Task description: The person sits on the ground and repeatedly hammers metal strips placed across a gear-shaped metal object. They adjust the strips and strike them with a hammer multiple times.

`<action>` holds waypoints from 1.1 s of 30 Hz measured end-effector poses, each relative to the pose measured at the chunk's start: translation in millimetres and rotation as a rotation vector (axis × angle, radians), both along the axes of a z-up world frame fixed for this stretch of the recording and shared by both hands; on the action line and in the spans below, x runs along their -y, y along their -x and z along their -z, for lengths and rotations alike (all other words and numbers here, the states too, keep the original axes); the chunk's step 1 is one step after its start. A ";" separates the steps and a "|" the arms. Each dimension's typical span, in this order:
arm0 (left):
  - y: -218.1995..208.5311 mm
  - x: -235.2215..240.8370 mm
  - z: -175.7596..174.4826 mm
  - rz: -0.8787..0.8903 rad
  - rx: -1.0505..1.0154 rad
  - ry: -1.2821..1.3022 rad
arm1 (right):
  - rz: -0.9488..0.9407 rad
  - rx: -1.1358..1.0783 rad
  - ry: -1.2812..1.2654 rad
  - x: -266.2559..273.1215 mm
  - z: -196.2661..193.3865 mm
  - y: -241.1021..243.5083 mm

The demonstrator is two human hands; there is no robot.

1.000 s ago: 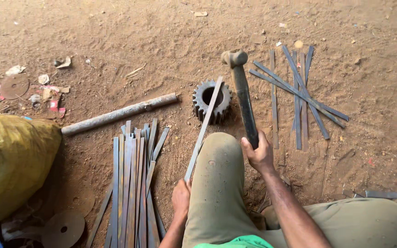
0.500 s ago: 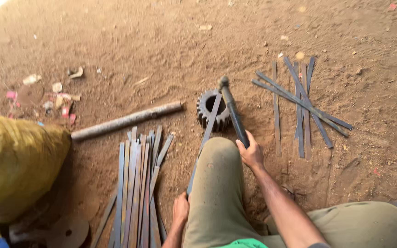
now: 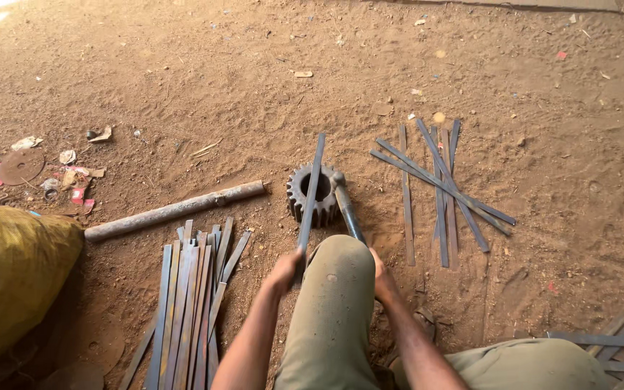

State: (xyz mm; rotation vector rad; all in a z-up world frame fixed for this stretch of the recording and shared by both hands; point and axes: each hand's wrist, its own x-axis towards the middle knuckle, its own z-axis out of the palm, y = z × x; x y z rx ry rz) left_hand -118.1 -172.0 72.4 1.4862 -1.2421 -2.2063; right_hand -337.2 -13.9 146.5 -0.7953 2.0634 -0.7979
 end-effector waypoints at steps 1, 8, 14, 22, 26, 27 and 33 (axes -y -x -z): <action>20.4 17.7 -15.8 0.018 -0.061 -0.009 | 0.007 0.048 -0.015 -1.0 -2.5 -1.4; 140.3 92.8 -115.2 -0.032 -0.347 -0.156 | -0.015 0.026 0.063 -5.1 3.8 7.0; 176.3 105.5 -147.0 0.002 -0.235 -0.023 | 0.020 0.072 0.057 -8.9 22.0 1.3; 170.0 105.3 -144.2 0.001 -0.347 -0.045 | 0.010 -0.024 -0.196 -12.7 41.9 0.5; 148.8 108.3 -111.2 -0.175 -0.361 -0.100 | 0.045 -0.021 -0.142 -16.5 72.3 3.1; 139.7 113.2 -100.7 -0.205 -0.271 -0.125 | 0.038 -0.056 -0.159 -15.8 81.6 5.2; 51.5 76.9 -26.1 -0.021 0.111 0.121 | 0.067 -0.209 -0.106 -24.7 121.0 2.6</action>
